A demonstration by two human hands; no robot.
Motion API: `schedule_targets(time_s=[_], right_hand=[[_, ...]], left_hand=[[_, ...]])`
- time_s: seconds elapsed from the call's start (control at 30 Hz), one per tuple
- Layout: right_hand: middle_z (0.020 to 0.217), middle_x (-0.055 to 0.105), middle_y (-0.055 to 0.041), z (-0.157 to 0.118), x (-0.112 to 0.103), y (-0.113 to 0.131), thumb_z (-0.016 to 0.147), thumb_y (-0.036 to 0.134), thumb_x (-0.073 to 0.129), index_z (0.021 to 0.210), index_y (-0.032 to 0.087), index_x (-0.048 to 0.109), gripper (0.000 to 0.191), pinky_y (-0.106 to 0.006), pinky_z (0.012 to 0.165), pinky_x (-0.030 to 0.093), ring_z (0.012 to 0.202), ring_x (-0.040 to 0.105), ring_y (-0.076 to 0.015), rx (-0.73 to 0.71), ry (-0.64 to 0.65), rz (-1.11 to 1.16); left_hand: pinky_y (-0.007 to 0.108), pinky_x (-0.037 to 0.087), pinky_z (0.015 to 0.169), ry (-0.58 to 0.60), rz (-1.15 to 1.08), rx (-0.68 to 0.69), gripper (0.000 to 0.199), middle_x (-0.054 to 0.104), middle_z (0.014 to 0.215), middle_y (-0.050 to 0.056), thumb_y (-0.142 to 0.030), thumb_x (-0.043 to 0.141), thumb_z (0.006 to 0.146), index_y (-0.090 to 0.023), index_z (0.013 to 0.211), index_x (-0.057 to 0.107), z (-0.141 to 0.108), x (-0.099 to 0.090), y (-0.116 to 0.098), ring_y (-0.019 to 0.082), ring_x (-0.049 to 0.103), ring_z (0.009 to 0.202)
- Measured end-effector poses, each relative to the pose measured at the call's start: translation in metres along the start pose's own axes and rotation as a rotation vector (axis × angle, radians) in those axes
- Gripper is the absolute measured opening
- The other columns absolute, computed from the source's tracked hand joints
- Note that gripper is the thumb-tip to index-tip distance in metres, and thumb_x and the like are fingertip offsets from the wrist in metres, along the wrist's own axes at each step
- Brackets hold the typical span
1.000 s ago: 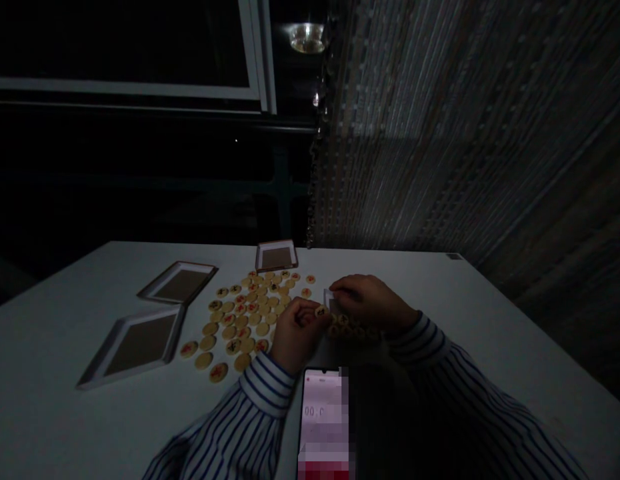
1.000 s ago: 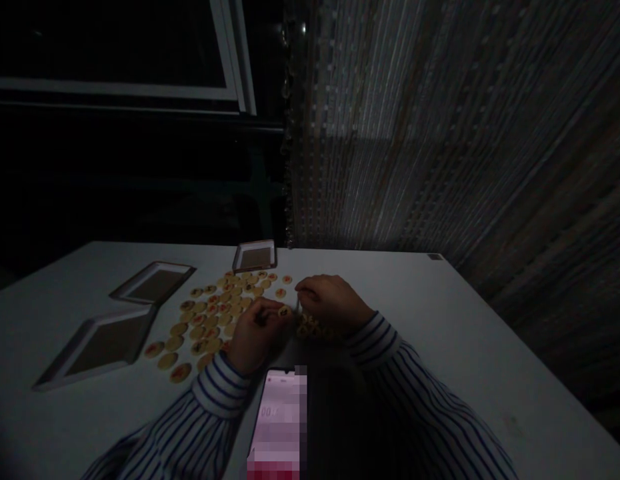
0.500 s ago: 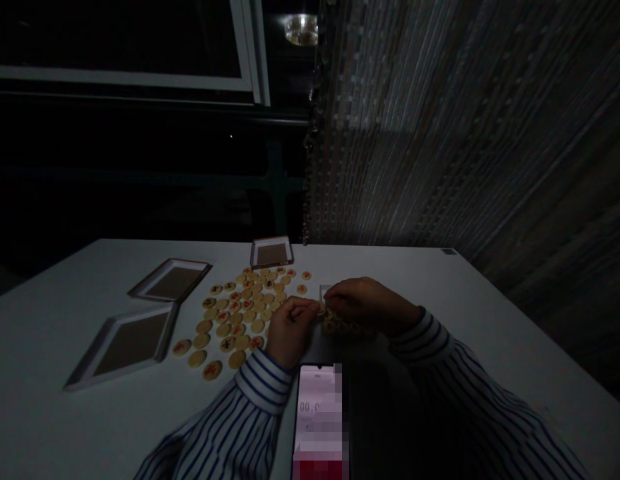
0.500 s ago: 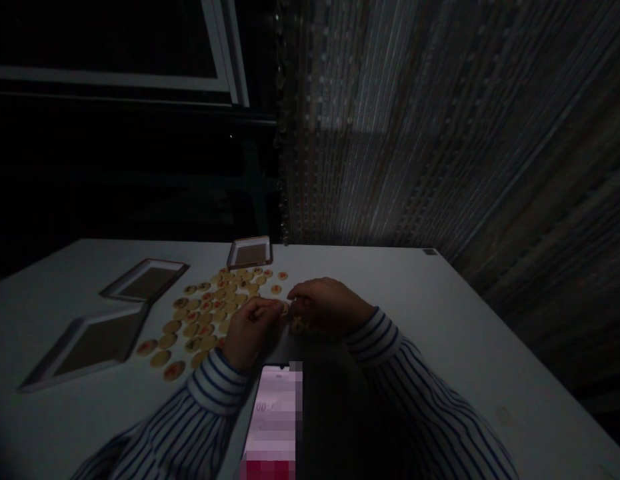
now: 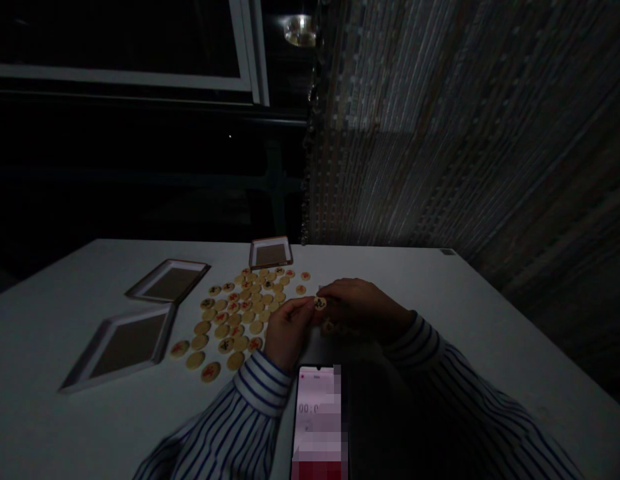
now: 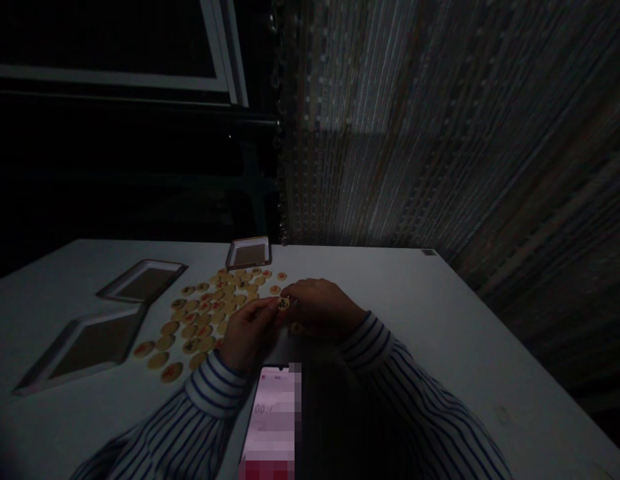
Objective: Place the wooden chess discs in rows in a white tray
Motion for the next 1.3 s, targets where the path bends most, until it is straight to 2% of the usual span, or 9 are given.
schedule_targets(time_s=[0.23, 0.4, 0.6, 0.67, 0.77, 0.93, 1.03, 1.3], right_hand=[[0.096, 0.063, -0.0065, 0.0, -0.002, 0.005, 0.082, 0.037, 0.048, 0.103, 0.019, 0.058, 0.029, -0.03, 0.075, 0.041, 0.088, 0.056, -0.0177, -0.005, -0.016, -0.047], [0.096, 0.063, -0.007, 0.001, -0.001, 0.005, 0.082, 0.035, 0.049, 0.105, 0.019, 0.057, 0.029, -0.03, 0.075, 0.04, 0.089, 0.056, -0.0185, -0.018, -0.017, -0.076], [0.097, 0.064, -0.0068, -0.003, -0.011, -0.005, 0.08, 0.033, 0.05, 0.103, 0.019, 0.059, 0.028, -0.031, 0.079, 0.038, 0.091, 0.056, -0.0193, 0.074, -0.027, -0.143], [0.098, 0.064, -0.0068, -0.006, -0.016, -0.01, 0.08, 0.033, 0.049, 0.104, 0.019, 0.059, 0.029, -0.031, 0.08, 0.038, 0.092, 0.056, -0.0197, 0.117, -0.035, -0.158], [0.098, 0.064, -0.0073, -0.01, -0.023, -0.02, 0.08, 0.033, 0.048, 0.105, 0.019, 0.059, 0.031, -0.03, 0.079, 0.038, 0.09, 0.057, -0.0194, 0.203, -0.029, -0.169], [0.092, 0.066, -0.006, -0.017, -0.021, -0.039, 0.08, 0.035, 0.048, 0.1, 0.021, 0.061, 0.029, -0.027, 0.072, 0.04, 0.083, 0.058, -0.0183, 0.29, 0.033, -0.16], [0.088, 0.067, -0.0063, -0.02, -0.014, -0.051, 0.079, 0.036, 0.047, 0.097, 0.021, 0.062, 0.028, -0.027, 0.068, 0.04, 0.081, 0.059, -0.019, 0.33, 0.073, -0.18], [0.082, 0.067, -0.0076, -0.024, 0.002, -0.067, 0.079, 0.036, 0.045, 0.093, 0.021, 0.064, 0.028, -0.028, 0.062, 0.039, 0.077, 0.06, -0.0203, 0.356, 0.154, -0.226]], left_hand=[[0.027, 0.051, 0.066, -0.04, 0.079, 0.054, 0.027, 0.07, 0.073, 0.005, -0.033, 0.07, 0.06, -0.013, 0.077, 0.066, -0.001, -0.001, -0.007, 0.015, 0.063, 0.068], [0.028, 0.05, 0.067, -0.052, 0.177, 0.122, 0.024, 0.07, 0.075, 0.005, -0.033, 0.066, 0.064, -0.013, 0.078, 0.067, -0.002, -0.001, -0.012, 0.016, 0.064, 0.071], [0.028, 0.05, 0.068, -0.038, 0.378, 0.238, 0.018, 0.069, 0.075, 0.004, -0.03, 0.061, 0.069, -0.015, 0.078, 0.067, -0.003, -0.001, -0.013, 0.016, 0.063, 0.072], [0.028, 0.049, 0.071, 0.003, 0.499, 0.313, 0.016, 0.069, 0.08, 0.005, -0.027, 0.058, 0.072, -0.016, 0.081, 0.066, -0.003, 0.0, -0.011, 0.016, 0.063, 0.075], [0.029, 0.049, 0.073, 0.125, 0.725, 0.474, 0.017, 0.067, 0.085, 0.006, -0.023, 0.052, 0.077, -0.018, 0.087, 0.064, -0.006, 0.005, -0.007, 0.016, 0.061, 0.08], [0.034, 0.048, 0.078, 0.293, 1.02, 0.71, 0.02, 0.065, 0.091, 0.007, -0.018, 0.051, 0.077, -0.02, 0.093, 0.063, -0.01, 0.012, 0.001, 0.018, 0.059, 0.087], [0.036, 0.048, 0.078, 0.324, 1.103, 0.758, 0.02, 0.065, 0.094, 0.007, -0.017, 0.054, 0.075, -0.02, 0.091, 0.064, -0.011, 0.013, 0.003, 0.02, 0.058, 0.088], [0.039, 0.047, 0.076, 0.338, 1.188, 0.779, 0.019, 0.065, 0.097, 0.008, -0.02, 0.057, 0.075, -0.02, 0.092, 0.065, -0.012, 0.013, 0.008, 0.022, 0.058, 0.089]])
Point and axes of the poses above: each hand's wrist, its own z-axis towards the middle knuckle, its own x-axis out of the palm, y = z × x, the point moved 4 cm from there along z, towards the middle knuckle
